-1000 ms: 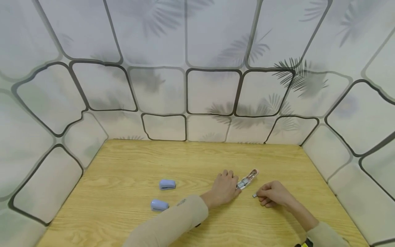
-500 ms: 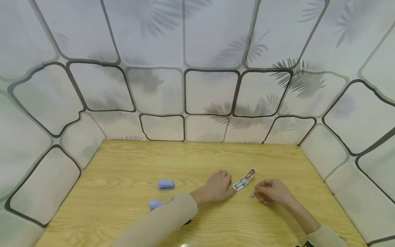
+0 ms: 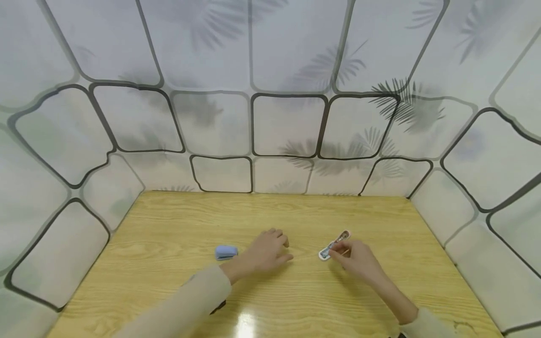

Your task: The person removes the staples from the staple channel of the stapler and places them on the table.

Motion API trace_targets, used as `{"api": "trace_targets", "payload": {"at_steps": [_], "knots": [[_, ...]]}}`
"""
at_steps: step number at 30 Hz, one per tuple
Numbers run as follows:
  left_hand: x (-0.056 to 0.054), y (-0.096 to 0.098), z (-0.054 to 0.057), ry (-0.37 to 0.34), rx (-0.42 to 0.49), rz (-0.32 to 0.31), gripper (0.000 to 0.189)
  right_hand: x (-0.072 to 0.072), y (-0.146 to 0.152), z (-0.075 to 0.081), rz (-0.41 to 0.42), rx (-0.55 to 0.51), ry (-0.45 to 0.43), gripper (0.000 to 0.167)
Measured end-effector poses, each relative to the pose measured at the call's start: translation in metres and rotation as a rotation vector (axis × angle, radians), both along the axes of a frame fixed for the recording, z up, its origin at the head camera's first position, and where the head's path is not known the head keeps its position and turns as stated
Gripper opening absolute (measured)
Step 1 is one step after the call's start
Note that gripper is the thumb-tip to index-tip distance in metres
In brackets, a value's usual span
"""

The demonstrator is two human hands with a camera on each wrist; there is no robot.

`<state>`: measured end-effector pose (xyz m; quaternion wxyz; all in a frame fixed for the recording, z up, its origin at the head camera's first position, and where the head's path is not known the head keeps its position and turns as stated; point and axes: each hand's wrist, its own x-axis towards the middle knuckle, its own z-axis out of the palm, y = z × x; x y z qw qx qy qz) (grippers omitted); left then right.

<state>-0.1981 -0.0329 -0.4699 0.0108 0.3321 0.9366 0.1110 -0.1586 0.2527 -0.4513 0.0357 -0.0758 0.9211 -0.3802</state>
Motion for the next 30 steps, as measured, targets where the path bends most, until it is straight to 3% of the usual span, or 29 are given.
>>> {"api": "trace_targets", "payload": {"at_steps": [5, 13, 22, 30], "knots": [[0.004, -0.037, 0.008, 0.010, 0.041, 0.037, 0.038, -0.002, -0.023, -0.003, 0.082, 0.128, 0.196, 0.017], [0.010, -0.088, 0.006, 0.142, 0.058, 0.090, 0.037, -0.009, -0.056, -0.011, 0.194, 0.370, 0.447, 0.033], [0.020, -0.132, 0.011, 0.265, -0.009, 0.119, 0.038, -0.018, -0.095, -0.008, 0.292, 0.461, 0.560, 0.037], [0.024, -0.159, 0.011, 0.265, -0.096, 0.136, 0.038, -0.023, -0.124, -0.010, 0.396, 0.575, 0.628, 0.038]]}}
